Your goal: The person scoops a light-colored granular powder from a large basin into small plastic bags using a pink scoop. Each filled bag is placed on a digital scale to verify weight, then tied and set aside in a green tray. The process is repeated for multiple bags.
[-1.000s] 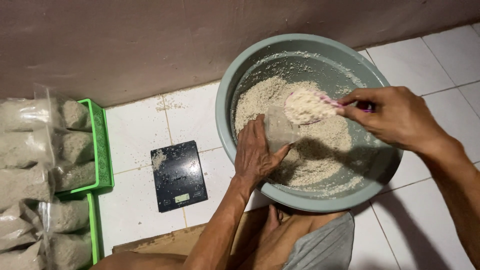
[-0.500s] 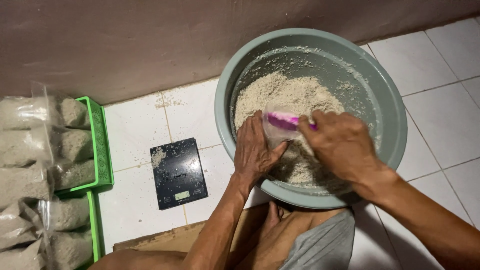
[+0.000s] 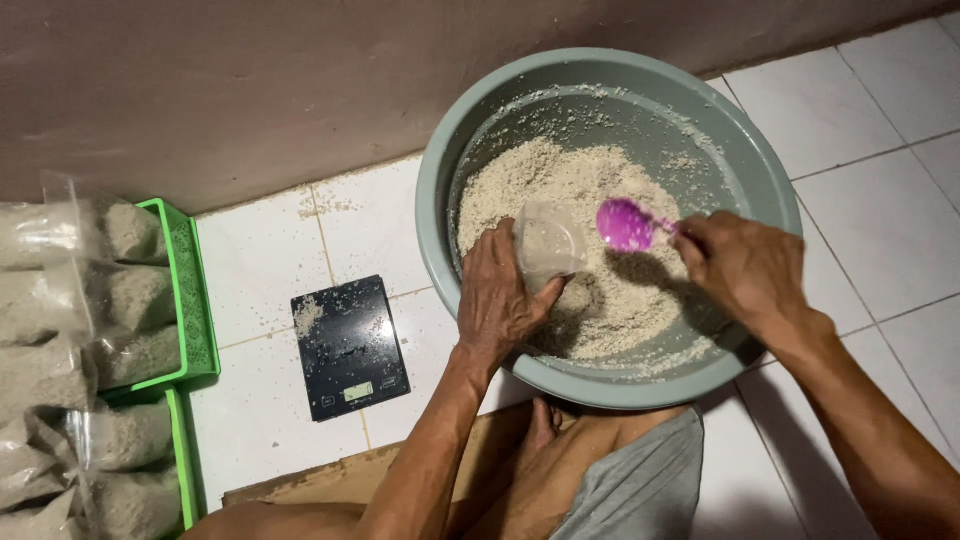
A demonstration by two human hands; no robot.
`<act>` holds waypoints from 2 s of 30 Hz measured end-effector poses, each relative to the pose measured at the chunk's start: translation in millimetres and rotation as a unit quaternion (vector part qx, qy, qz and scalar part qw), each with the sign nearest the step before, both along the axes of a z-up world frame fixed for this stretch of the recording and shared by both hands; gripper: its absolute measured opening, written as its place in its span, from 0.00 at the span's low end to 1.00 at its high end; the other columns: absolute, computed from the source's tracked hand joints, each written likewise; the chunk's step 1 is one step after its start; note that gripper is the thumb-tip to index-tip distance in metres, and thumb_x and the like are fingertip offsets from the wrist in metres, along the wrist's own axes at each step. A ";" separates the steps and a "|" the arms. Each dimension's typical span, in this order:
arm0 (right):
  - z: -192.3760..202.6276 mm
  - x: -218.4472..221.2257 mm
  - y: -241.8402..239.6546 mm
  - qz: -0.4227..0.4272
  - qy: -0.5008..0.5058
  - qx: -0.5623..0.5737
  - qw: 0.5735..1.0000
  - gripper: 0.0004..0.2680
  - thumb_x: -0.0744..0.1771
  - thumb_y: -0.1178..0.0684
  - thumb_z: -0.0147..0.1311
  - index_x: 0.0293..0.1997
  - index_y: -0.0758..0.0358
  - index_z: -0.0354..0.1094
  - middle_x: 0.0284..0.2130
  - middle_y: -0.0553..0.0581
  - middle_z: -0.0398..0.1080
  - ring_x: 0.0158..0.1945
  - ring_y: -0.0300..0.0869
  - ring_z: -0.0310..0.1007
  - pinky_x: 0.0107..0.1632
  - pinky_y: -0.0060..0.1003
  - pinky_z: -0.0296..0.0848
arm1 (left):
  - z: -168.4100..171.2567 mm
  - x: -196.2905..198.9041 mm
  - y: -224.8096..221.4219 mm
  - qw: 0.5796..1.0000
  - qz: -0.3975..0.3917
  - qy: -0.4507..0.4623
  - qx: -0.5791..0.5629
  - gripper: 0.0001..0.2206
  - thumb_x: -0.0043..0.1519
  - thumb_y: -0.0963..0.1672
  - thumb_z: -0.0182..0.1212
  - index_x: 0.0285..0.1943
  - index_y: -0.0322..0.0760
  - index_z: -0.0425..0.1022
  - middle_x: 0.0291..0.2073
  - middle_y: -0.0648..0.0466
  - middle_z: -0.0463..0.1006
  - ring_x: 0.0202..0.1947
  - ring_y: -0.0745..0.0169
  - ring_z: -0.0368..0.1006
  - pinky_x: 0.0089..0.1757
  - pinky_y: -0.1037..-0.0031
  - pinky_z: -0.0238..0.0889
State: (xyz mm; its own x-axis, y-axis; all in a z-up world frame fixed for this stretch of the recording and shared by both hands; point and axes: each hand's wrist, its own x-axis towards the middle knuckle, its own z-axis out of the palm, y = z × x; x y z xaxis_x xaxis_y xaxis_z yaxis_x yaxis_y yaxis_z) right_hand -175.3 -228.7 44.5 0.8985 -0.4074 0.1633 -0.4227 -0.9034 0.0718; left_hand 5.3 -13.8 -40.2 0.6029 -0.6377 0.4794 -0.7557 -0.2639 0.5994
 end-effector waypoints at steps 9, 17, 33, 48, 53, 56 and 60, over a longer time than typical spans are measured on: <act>-58.6 -10.1 -15.3 -0.075 0.136 0.052 0.986 0.09 0.70 0.48 0.44 0.37 0.57 0.70 0.17 0.50 0.62 0.20 0.41 0.64 0.28 0.41 0.71 | 3.1 0.3 0.4 1.000 -0.005 0.017 0.024 0.39 0.56 0.58 0.60 0.65 0.26 0.55 0.49 0.40 0.68 0.50 0.44 0.67 0.53 0.55 0.62; -66.7 0.0 -12.9 -0.136 0.176 0.109 0.969 0.10 0.66 0.47 0.48 0.46 0.48 0.76 0.34 0.56 0.79 0.43 0.55 0.79 0.46 0.51 0.75 | 27.9 -1.9 6.2 0.995 -0.014 0.097 0.025 0.36 0.51 0.53 0.68 0.63 0.30 0.57 0.41 0.44 0.66 0.48 0.39 0.69 0.55 0.53 0.60; -117.6 43.8 4.5 -0.171 0.187 0.344 0.904 0.10 0.65 0.43 0.49 0.45 0.44 0.76 0.40 0.57 0.79 0.54 0.58 0.74 0.57 0.57 0.68 | 28.4 -2.8 8.6 0.996 -0.004 0.092 0.011 0.38 0.47 0.52 0.71 0.62 0.30 0.59 0.42 0.44 0.67 0.47 0.39 0.70 0.54 0.53 0.61; 18.5 11.2 -27.4 -0.216 0.118 0.345 0.906 0.14 0.64 0.38 0.53 0.48 0.51 0.75 0.49 0.55 0.75 0.21 0.42 0.62 0.28 0.38 0.65 | 8.9 -1.0 1.4 1.000 0.001 -0.011 0.016 0.38 0.55 0.58 0.63 0.63 0.27 0.57 0.48 0.40 0.69 0.49 0.43 0.68 0.49 0.57 0.63; 94.9 23.5 -3.8 -0.178 0.054 0.358 0.915 0.09 0.66 0.48 0.57 0.46 0.55 0.77 0.23 0.58 0.74 0.19 0.42 0.58 0.23 0.33 0.55 | 9.6 -1.0 2.4 0.999 -0.002 -0.007 0.036 0.39 0.55 0.59 0.62 0.63 0.27 0.57 0.48 0.40 0.69 0.49 0.44 0.68 0.49 0.57 0.63; 122.2 42.6 14.6 -0.159 0.100 0.276 0.943 0.13 0.63 0.38 0.54 0.47 0.47 0.77 0.40 0.50 0.79 0.36 0.44 0.74 0.36 0.39 0.67 | 6.8 -0.6 0.8 0.999 -0.008 0.002 0.036 0.37 0.56 0.58 0.61 0.63 0.27 0.57 0.49 0.40 0.68 0.49 0.44 0.67 0.49 0.57 0.63; 114.6 63.5 33.8 -0.125 0.175 0.200 0.956 0.14 0.66 0.36 0.47 0.53 0.42 0.71 0.30 0.49 0.79 0.16 0.39 0.64 0.20 0.31 0.60 | -1.2 -0.5 -1.2 0.999 0.000 -0.016 0.044 0.38 0.56 0.60 0.60 0.63 0.28 0.57 0.48 0.41 0.68 0.48 0.46 0.67 0.47 0.57 0.64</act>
